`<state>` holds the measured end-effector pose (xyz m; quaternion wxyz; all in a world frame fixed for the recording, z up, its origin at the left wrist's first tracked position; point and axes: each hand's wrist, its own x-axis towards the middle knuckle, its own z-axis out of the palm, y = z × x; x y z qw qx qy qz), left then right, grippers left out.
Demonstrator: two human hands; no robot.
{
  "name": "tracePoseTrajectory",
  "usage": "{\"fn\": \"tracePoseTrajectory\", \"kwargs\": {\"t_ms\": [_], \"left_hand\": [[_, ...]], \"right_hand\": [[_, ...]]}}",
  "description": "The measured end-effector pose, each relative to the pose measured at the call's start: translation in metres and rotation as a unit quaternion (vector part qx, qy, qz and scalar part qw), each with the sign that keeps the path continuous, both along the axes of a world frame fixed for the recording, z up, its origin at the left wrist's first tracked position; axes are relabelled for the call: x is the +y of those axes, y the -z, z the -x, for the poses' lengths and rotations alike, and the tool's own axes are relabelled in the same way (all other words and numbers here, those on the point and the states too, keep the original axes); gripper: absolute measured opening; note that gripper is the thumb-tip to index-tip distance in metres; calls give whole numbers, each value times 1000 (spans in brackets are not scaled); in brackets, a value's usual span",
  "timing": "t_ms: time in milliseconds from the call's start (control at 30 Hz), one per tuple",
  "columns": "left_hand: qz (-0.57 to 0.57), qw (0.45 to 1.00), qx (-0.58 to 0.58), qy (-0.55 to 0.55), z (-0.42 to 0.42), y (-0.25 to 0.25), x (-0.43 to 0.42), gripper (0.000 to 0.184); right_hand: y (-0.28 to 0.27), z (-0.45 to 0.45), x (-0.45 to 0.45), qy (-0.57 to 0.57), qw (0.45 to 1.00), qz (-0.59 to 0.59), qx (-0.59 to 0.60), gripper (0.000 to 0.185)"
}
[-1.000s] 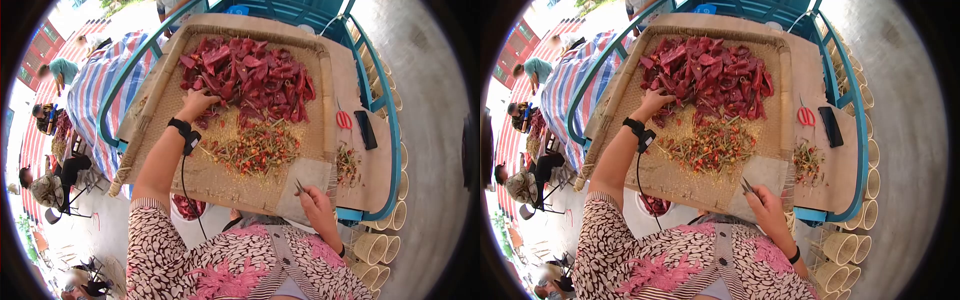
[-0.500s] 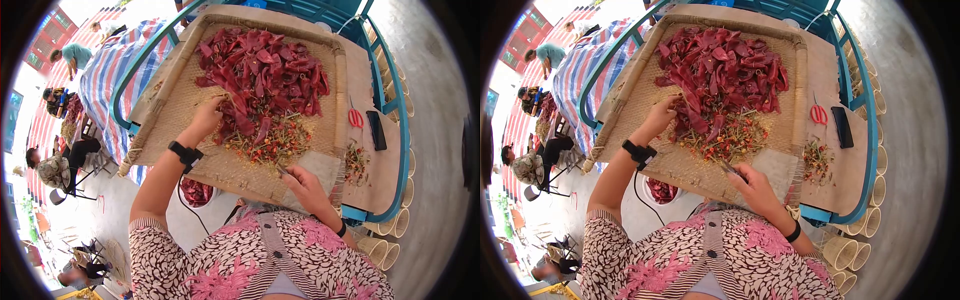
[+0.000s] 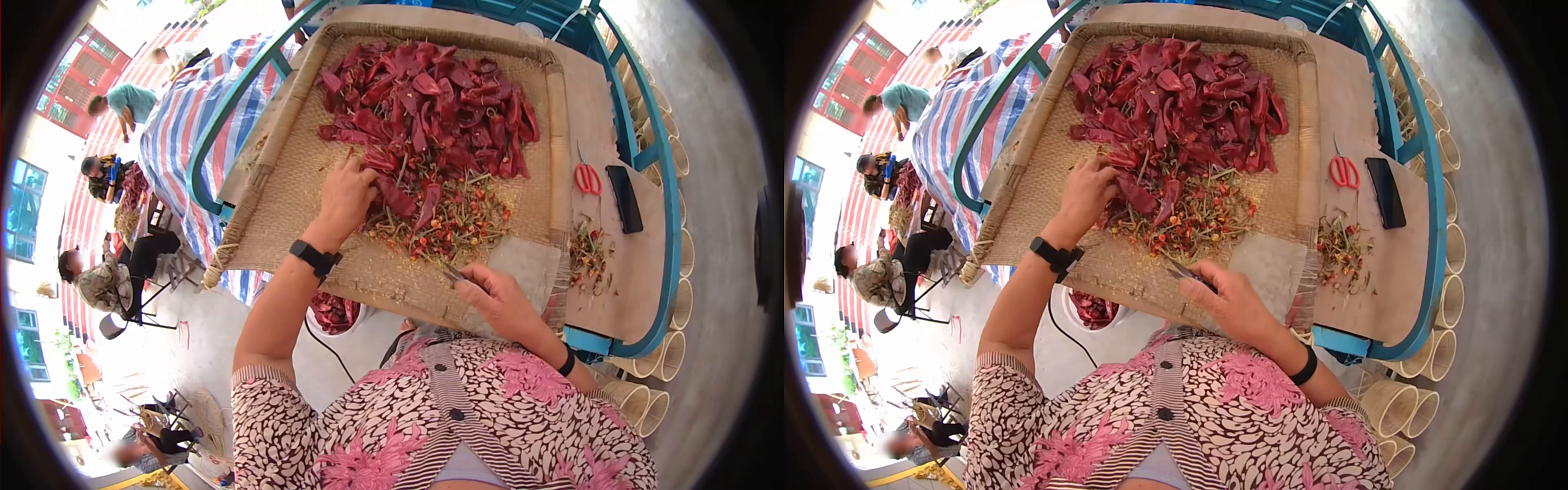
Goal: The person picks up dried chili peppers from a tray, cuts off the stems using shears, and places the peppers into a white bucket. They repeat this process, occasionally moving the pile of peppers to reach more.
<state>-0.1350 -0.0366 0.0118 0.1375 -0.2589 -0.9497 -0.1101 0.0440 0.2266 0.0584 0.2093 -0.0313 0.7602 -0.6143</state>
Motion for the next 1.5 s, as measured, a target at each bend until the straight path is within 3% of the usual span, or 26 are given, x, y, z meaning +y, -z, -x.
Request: {"fn": "tracePoseTrajectory", "kwargs": {"t_ms": [133, 233, 333, 433, 533, 600, 733, 867, 967, 1067, 1167, 1267, 1367, 1500], "left_hand": [[-15, 996, 32, -86, -6, -18, -5, 23], [-144, 979, 0, -141, -26, -41, -9, 21], [-389, 894, -171, -145, -39, -39, -18, 19], [-249, 953, -7, -174, -39, -31, -24, 19], [-515, 836, -151, -116, -47, -35, -20, 20], [-603, 760, -230, -80, -62, -46, -24, 17], [-726, 559, -402, 2, -105, -66, -28, 11], [-759, 422, -494, 43, -132, -50, -34, 12], [-763, 408, -500, 38, -150, -47, -31, 5], [-719, 487, -492, 68, -155, -30, -32, 12], [-648, 642, -402, 76, -164, -39, -27, 23], [-609, 700, -365, 79, -167, -39, -17, 30], [-535, 767, -348, 64, -166, -36, -7, 26], [-576, 728, -365, 68, -161, -30, 7, 24]], "right_hand": [[2, -1, 4, 10, 1000, 24, 5, 37], [8, -2, 2, 28, 998, 51, 8, 37], [1, -4, -3, 24, 998, 51, 2, 37], [-6, -10, -21, 30, 999, 21, 27, 37], [-7, -14, -42, 46, 997, 27, 55, 37], [-11, -16, -60, 65, 996, 43, 53, 37], [-12, -5, -90, 96, 992, 37, 73, 36], [-2, 1, -111, 142, 981, -4, 135, 36], [-2, -2, -118, 151, 968, -31, 199, 36], [-3, -5, -119, 143, 948, -100, 267, 36], [-9, -9, -115, 129, 946, -131, 268, 35], [-10, -11, -110, 120, 935, -183, 278, 35], [-6, -10, -103, 111, 925, -194, 306, 35], [-14, -7, -86, 93, 935, -208, 271, 34]]}}
